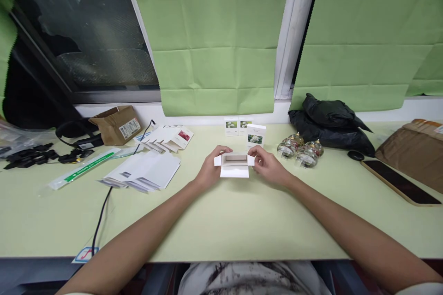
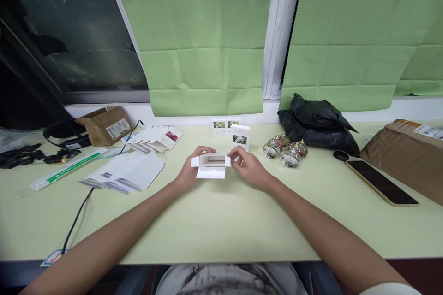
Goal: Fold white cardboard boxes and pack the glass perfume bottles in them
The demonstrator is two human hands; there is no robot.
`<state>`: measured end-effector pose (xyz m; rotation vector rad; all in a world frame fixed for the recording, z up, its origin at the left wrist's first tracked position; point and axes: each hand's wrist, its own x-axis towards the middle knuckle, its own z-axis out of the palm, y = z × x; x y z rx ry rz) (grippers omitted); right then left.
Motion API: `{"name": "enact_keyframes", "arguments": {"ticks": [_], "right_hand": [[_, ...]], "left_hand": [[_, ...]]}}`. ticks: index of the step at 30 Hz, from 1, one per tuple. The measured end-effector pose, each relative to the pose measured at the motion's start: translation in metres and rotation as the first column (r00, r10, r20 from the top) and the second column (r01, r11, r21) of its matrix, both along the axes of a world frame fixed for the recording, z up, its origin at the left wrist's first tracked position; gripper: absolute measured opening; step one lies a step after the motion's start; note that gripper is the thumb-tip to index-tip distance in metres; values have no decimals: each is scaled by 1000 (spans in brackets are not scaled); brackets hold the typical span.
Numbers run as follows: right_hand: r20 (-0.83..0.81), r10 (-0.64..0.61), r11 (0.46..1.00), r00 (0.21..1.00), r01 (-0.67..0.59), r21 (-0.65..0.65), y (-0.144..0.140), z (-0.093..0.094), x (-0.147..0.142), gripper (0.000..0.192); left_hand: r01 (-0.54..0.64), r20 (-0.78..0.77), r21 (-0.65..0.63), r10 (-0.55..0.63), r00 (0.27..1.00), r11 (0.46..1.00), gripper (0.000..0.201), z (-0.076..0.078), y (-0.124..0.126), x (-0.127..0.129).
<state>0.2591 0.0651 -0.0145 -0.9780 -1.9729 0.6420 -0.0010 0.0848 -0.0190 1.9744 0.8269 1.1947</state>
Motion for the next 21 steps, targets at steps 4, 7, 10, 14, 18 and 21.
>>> {"name": "enact_keyframes", "arguments": {"ticks": [4, 7, 10, 14, 18, 21], "right_hand": [[-207, 42, 972, 977, -88, -218, 4, -7, -4, 24], [-271, 57, 944, 961, -141, -298, 6, -11, -5, 31], [-263, 51, 937, 963, -138, -321, 8, -14, -5, 40], [-228, 43, 954, 973, -108, -279, 10, -17, -5, 42], [-128, 18, 981, 992, -42, -191, 10, -19, -3, 41], [36, -17, 996, 999, 20, -86, 8, -17, 1, 39]], "left_hand": [[-16, -21, 12, 17, 1000, 1000, 37, -1, 1, -1], [-33, -8, 20, 33, 999, 999, 33, -1, 0, 0], [-36, -15, 38, 37, 999, 999, 31, 0, -2, 1], [-30, -60, 52, 33, 998, 998, 32, 0, -2, 1], [-30, -138, 121, 47, 989, 992, 36, -2, -1, 0], [-63, -198, 164, 96, 976, 984, 40, -4, 1, -2]]}}
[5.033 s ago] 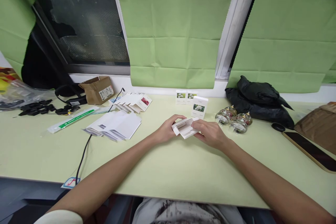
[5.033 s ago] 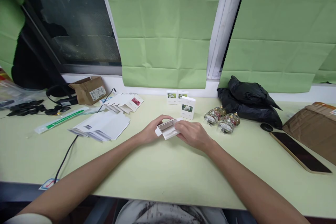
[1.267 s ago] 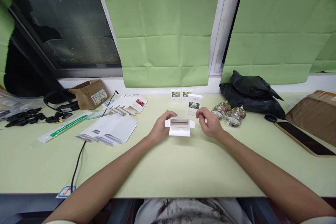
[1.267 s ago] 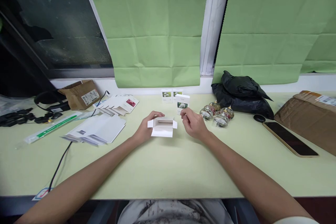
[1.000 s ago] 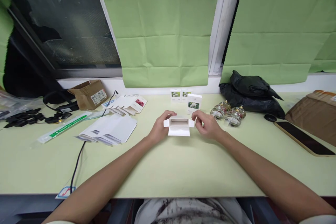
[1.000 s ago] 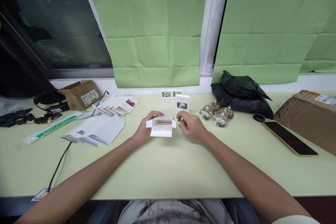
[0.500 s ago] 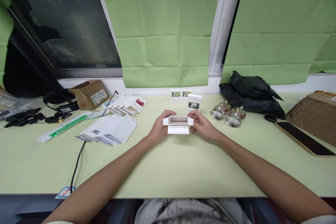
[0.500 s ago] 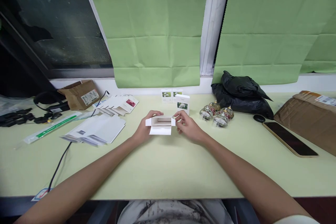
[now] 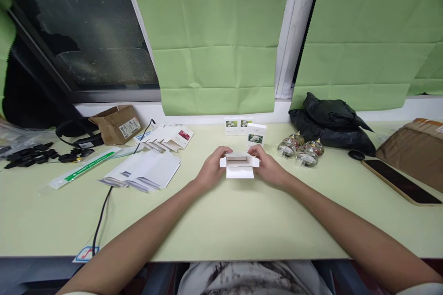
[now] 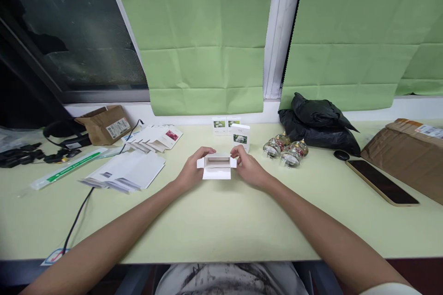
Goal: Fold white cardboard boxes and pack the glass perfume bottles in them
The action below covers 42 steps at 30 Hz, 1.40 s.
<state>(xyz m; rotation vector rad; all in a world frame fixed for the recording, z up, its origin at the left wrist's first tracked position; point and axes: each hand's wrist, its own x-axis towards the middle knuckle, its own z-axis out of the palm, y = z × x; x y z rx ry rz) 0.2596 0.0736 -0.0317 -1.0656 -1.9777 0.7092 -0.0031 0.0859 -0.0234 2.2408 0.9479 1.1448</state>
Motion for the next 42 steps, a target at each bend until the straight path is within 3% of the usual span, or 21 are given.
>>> {"name": "enact_keyframes", "arguments": {"ticks": [3, 5, 9, 12, 16, 19, 24, 28, 31, 35, 39, 42], "right_hand": [[208, -80, 988, 975, 51, 143, 0, 6, 5, 33], [322, -220, 954, 921, 135, 267, 2, 13, 9, 24], [389, -586, 780, 711, 365, 508, 9, 30, 24, 16], [393, -764, 633, 512, 472, 614, 13, 40, 37, 16], [386, -866, 497, 318, 468, 731, 17, 43, 51, 16], [406, -874, 485, 267, 429, 762, 22, 38, 57, 15], [466, -835, 549, 294, 370, 750, 26, 30, 58, 13], [457, -833, 550, 311, 372, 748, 27, 31, 60, 16], [436, -821, 561, 370, 374, 739, 27, 32, 61, 19], [355, -746, 618, 564, 386, 685, 28, 27, 53, 23], [34, -556, 740, 831, 476, 476, 32, 13, 38, 41], [-149, -408, 843, 901, 434, 318, 35, 4, 28, 64]], "left_hand": [[-78, -110, 29, 81, 991, 997, 47, -2, 4, -4], [-128, -171, 63, 137, 976, 990, 51, -2, 6, -7], [-168, -198, 87, 183, 963, 982, 57, -4, 9, -9], [-173, -206, 69, 183, 961, 983, 58, -5, 9, -9], [-176, -213, 59, 185, 959, 983, 50, -5, 9, -9], [-195, -181, 30, 197, 963, 980, 38, -7, 12, -8], [-292, -128, -17, 288, 949, 956, 33, -12, 20, -9], [-409, -161, -85, 392, 906, 909, 35, -11, 29, -14], [-438, -186, -105, 415, 890, 893, 34, -6, 35, -22], [-526, -217, -87, 499, 839, 846, 32, 0, 44, -32], [-565, -223, -122, 532, 817, 816, 32, -4, 53, -38], [-555, -206, -142, 524, 827, 820, 36, -9, 57, -38]]}}
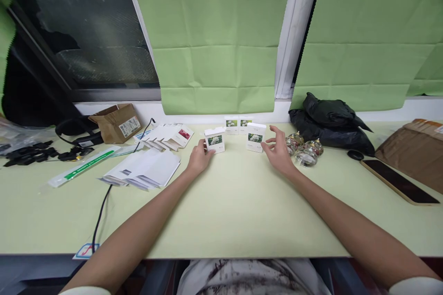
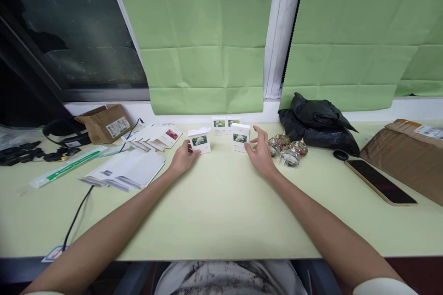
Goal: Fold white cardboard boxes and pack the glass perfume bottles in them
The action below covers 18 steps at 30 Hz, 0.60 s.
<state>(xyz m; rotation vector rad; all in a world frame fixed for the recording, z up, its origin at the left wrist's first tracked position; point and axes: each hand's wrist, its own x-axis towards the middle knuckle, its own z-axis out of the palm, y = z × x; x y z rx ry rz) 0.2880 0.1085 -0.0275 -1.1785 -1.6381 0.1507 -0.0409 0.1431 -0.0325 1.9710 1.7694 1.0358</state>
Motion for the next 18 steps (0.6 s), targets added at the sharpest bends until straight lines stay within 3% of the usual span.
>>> {"name": "enact_keyframes", "arguments": {"ticks": [5, 10, 14, 18], "right_hand": [[-51, 79, 996, 996, -81, -30, 8, -7, -2, 63], [-106, 145, 989, 984, -147, -10, 17, -10, 1, 52], [-77, 180, 984, 981, -180, 9, 17, -9, 1, 50], [-19, 198, 980, 980, -198, 14, 13, -5, 0, 46]], "left_hand": [[15, 5, -8, -15, 1000, 1000, 51, -3, 0, 1], [-51, -120, 14, 52, 991, 999, 75, -3, -4, -1], [-85, -152, 22, 87, 985, 996, 75, -3, -7, -4], [-162, -231, 11, 160, 960, 987, 59, 6, -10, -7]]}}
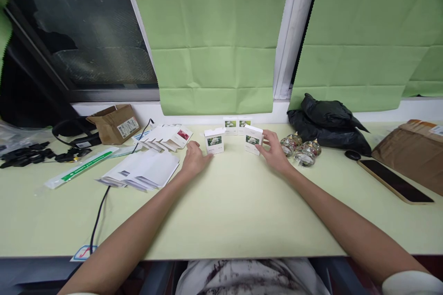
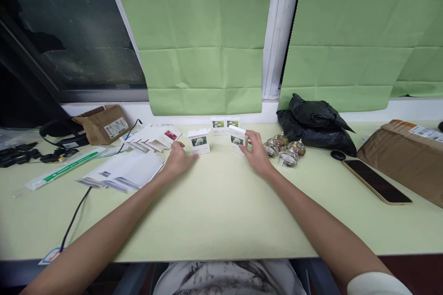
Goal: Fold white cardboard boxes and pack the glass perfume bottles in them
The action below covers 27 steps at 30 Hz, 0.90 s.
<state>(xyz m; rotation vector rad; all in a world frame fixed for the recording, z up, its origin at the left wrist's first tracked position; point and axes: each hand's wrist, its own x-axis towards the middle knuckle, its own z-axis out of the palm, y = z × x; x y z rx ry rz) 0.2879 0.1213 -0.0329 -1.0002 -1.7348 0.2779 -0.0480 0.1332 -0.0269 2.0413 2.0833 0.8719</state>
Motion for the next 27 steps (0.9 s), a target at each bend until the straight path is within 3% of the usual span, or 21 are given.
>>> {"name": "enact_keyframes", "arguments": {"ticks": [3, 7, 11, 15, 18, 20, 22, 27], "right_hand": [[103, -22, 1000, 994, 24, -18, -3, 3, 1, 42], [317, -43, 999, 947, 44, 1, -10, 10, 2, 41], [502, -9, 997, 865, -28, 66, -25, 17, -3, 39], [615, 49, 992, 787, -109, 61, -39, 20, -13, 42], [597, 106, 983, 795, -173, 56, -45, 20, -19, 36], [553, 150, 976, 819, -211, 48, -46, 19, -22, 32], [483, 189, 973, 855, -230, 28, -47, 19, -23, 28], [182, 215, 976, 960, -207, -61, -50, 20, -26, 34]], "left_hand": [[4, -78, -121, -13, 997, 993, 40, 12, -7, 0], [262, -125, -200, -290, 949, 944, 41, 22, -24, 10], [473, -72, -102, -481, 874, 875, 31, 20, -40, 29], [469, 5, 56, -470, 882, 881, 36, 14, -47, 39], [552, -5, 170, -560, 828, 816, 47, 11, -47, 38], [645, -44, 245, -656, 753, 724, 42, 11, -47, 37], [681, -52, 279, -697, 715, 677, 32, 12, -47, 38], [583, 176, 201, -615, 769, 787, 38, 16, -51, 45]]}}
